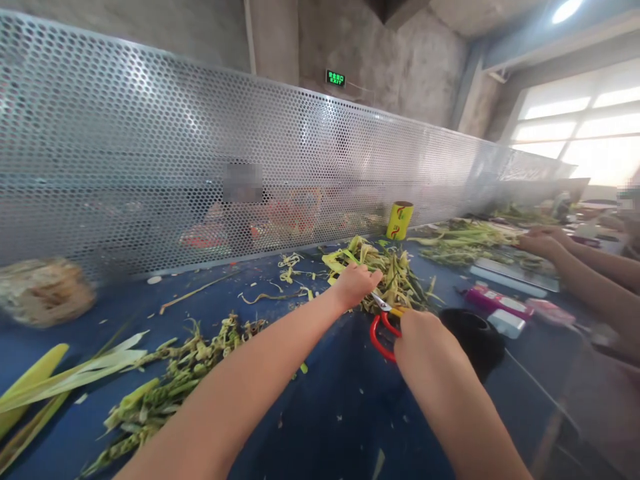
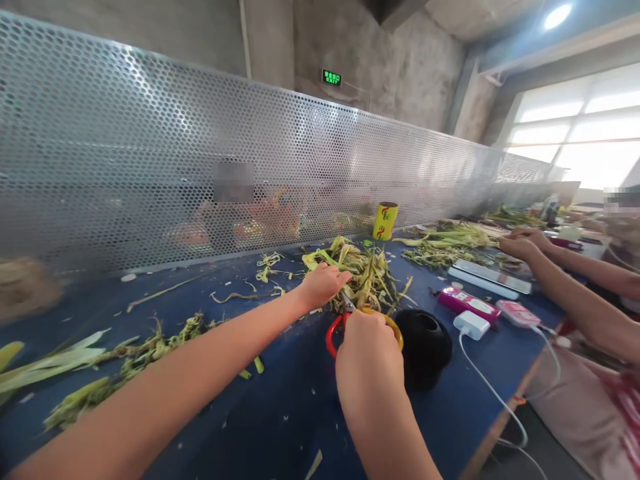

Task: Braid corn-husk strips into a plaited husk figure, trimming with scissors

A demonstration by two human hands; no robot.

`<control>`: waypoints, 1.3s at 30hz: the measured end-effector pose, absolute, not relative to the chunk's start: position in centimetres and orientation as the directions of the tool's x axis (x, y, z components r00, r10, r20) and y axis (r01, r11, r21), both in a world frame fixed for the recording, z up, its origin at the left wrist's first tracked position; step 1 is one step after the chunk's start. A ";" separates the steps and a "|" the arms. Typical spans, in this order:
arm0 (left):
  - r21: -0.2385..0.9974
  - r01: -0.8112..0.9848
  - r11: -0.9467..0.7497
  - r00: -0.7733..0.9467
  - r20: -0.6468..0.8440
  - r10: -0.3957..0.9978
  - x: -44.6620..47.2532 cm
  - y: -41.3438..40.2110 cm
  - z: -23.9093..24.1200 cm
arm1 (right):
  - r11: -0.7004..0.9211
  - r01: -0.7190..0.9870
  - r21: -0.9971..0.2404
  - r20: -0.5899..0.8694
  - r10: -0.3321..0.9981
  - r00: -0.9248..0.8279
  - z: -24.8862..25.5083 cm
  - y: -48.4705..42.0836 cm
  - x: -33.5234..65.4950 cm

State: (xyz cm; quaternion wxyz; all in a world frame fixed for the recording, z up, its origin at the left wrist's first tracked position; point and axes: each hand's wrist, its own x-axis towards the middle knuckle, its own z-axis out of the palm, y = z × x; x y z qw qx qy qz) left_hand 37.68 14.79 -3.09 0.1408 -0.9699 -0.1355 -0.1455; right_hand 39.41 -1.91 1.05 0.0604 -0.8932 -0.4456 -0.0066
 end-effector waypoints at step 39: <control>0.702 0.399 -0.590 0.505 0.369 0.781 35.7 17.9 -2.9 | -0.556 0.828 -0.080 0.031 0.828 0.559 1.5 -0.3 38.1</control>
